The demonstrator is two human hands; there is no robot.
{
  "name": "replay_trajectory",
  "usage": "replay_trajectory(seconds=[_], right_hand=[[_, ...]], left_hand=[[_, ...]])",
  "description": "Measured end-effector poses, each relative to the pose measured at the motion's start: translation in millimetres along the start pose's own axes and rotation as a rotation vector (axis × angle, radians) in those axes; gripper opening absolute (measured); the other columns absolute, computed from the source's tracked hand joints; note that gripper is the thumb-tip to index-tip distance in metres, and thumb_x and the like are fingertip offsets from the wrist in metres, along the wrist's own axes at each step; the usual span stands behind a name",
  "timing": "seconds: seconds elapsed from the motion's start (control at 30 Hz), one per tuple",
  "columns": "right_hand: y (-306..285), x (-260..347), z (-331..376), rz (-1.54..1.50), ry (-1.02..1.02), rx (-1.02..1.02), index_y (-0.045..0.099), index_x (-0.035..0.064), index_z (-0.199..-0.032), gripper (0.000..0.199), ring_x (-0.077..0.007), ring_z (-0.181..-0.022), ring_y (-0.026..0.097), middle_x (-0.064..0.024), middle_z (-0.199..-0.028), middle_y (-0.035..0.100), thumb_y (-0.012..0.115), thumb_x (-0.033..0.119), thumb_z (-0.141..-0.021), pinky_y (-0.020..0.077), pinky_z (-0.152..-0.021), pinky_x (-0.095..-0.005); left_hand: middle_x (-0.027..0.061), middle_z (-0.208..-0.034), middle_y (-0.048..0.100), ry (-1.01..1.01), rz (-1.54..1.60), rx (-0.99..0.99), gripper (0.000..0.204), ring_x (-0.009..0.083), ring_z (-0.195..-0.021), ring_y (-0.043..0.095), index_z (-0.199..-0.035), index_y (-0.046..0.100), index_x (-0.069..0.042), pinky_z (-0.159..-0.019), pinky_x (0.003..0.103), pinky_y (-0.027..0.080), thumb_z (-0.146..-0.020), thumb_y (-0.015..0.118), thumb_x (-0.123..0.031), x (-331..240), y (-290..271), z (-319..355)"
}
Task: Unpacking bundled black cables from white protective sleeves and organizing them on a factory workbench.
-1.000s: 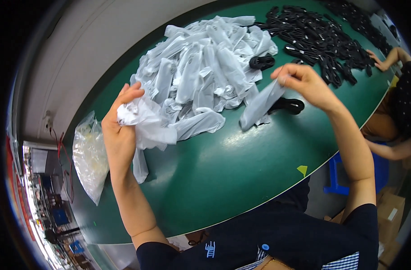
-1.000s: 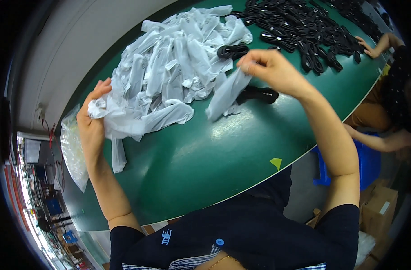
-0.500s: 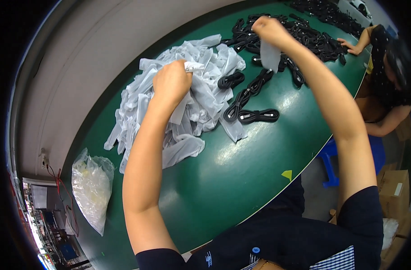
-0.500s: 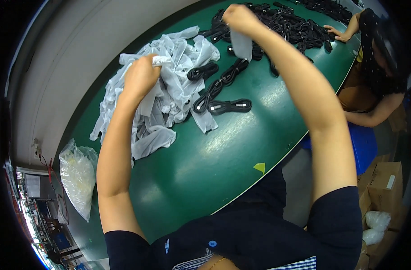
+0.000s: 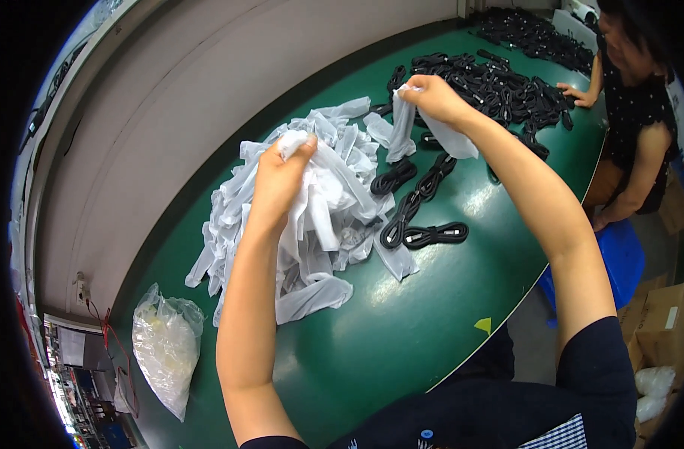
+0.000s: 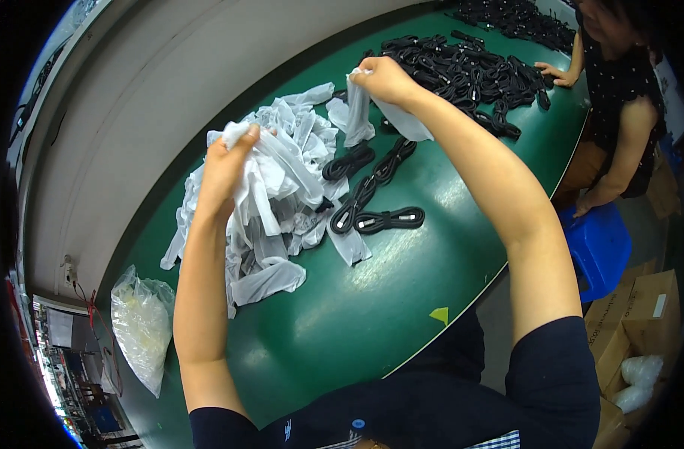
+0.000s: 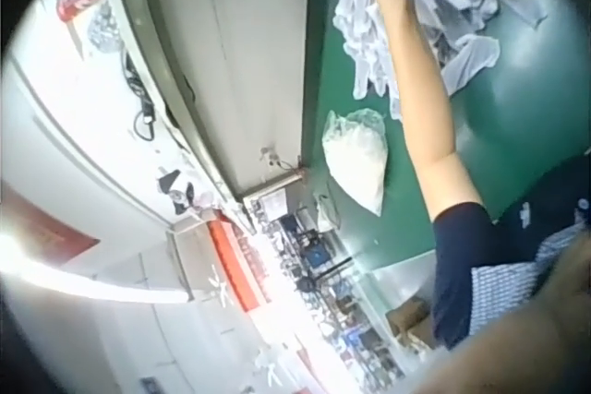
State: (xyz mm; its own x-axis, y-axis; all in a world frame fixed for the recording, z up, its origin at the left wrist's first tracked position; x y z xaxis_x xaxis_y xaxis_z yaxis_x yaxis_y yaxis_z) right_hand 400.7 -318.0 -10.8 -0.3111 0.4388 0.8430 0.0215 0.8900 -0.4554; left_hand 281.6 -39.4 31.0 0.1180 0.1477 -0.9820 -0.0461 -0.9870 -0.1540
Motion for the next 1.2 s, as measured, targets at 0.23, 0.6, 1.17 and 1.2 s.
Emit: replay_trajectory(seconds=[0.23,0.6,1.17,1.2], right_hand=[[-62,29,-17,0.126,-0.165,-0.493,0.064,-0.0013,-0.092,0.032,-0.0216,-0.072,0.064,-0.0132,-0.079,0.067,0.062,0.029,-0.081,0.0499,-0.069,-0.0325],[61,145,59,-0.921,-0.169,-0.021,0.059,0.0035,-0.080,0.039,-0.0077,-0.068,0.048,0.0004,-0.075,0.057,0.044,0.035,-0.097,0.0404,-0.064,-0.0245],[90,-9,-18,0.707,0.132,0.003,0.069,0.0037,-0.095,0.027,-0.0335,-0.092,0.065,-0.0176,-0.099,0.068,0.061,0.024,-0.079,0.0512,-0.081,-0.0408],[93,-9,-19,0.709,0.125,0.007,0.069,0.0037,-0.095,0.027,-0.0335,-0.092,0.065,-0.0176,-0.099,0.068,0.061,0.024,-0.079,0.0512,-0.081,-0.0408]], left_hand=[[0.0105,-0.083,0.065,0.064,0.356,0.013,0.036,0.0146,-0.074,0.063,-0.100,0.058,-0.002,-0.065,0.026,0.051,-0.089,0.060,-0.036,-53,25,2],[0.0099,-0.113,0.060,0.035,0.277,0.128,0.063,0.0179,-0.099,0.060,-0.127,0.048,0.000,-0.082,0.029,0.048,-0.083,0.070,-0.040,-24,61,17],[0.0018,-0.092,0.066,-0.054,0.132,0.446,0.021,0.0079,-0.086,0.059,-0.100,0.065,-0.002,-0.078,0.026,0.047,-0.081,0.067,-0.010,53,22,115],[0.0028,-0.088,0.067,-0.100,-0.052,0.448,0.018,0.0069,-0.082,0.058,-0.096,0.065,-0.002,-0.074,0.026,0.047,-0.080,0.066,-0.010,52,24,118]])
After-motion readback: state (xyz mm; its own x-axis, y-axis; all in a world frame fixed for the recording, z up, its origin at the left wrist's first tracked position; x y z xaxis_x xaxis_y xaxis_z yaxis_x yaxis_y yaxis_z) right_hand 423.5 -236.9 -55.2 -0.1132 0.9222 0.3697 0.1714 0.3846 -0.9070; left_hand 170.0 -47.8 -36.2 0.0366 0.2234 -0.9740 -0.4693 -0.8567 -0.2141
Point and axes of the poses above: each hand's wrist, its own z-axis away from the middle knuckle, its own y-axis out of the palm, x = y × z, the point moved 1 cm from there along -z, towards the middle knuckle
